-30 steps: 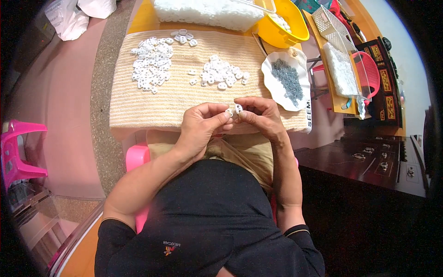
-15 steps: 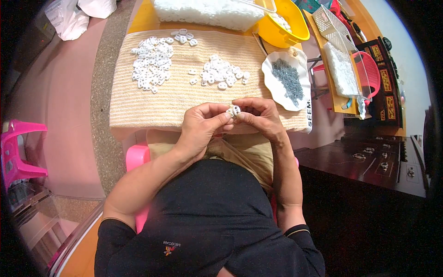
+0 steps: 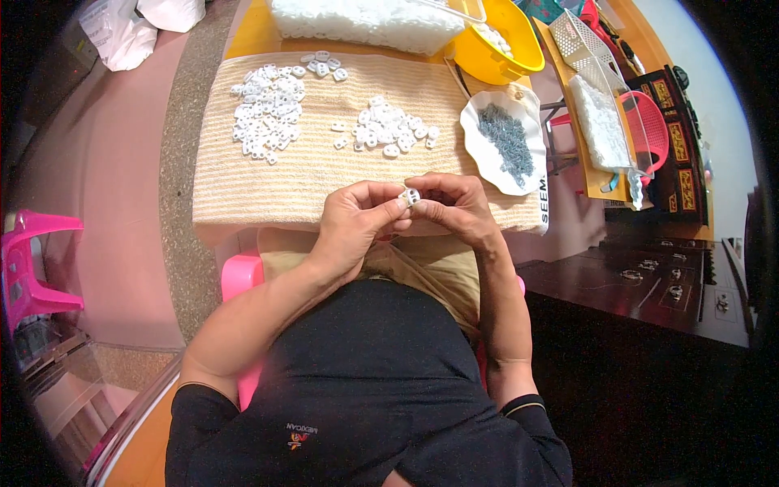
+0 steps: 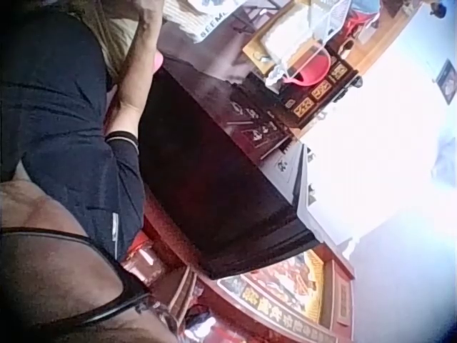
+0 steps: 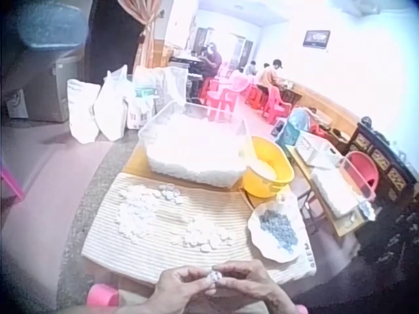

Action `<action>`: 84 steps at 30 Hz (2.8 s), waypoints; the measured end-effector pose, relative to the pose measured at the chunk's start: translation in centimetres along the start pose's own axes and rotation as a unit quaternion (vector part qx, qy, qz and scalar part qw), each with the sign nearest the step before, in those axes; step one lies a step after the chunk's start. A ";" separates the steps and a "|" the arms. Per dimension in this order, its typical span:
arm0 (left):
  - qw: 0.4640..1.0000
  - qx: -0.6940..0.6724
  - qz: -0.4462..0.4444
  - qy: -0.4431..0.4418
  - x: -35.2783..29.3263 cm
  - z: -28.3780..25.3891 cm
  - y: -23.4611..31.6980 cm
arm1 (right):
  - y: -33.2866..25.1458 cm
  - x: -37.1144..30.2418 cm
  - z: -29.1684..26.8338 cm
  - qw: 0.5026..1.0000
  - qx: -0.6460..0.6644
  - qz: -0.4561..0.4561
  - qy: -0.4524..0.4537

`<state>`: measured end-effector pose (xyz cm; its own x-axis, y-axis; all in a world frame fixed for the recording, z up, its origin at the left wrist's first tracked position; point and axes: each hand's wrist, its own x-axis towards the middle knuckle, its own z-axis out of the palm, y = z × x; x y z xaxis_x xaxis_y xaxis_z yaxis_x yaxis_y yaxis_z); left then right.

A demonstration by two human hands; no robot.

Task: The recorder is assembling small white plastic components by fitting them together by hand.

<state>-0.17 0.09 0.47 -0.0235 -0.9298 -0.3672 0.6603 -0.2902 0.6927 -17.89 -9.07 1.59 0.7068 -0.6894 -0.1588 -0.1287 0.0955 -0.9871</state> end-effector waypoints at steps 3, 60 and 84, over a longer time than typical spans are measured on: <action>1.000 -0.011 0.015 0.010 -0.1 0.2 -0.1 | 0.0 0.1 0.2 1.000 0.006 -0.012 -0.001; 0.986 -0.109 -0.028 -0.122 -1.0 0.2 0.5 | -0.9 -0.9 2.0 0.988 0.088 -0.129 -0.008; 0.982 -0.125 -0.048 -0.137 -0.6 0.3 0.7 | -1.9 -1.5 1.9 0.993 0.034 -0.114 -0.011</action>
<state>0.09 0.43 1.34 -0.2725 -0.9368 -0.2195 0.8076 -0.3467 0.4770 -17.34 -6.86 3.64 0.7267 -0.6834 0.0696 0.0832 -0.0131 -0.9965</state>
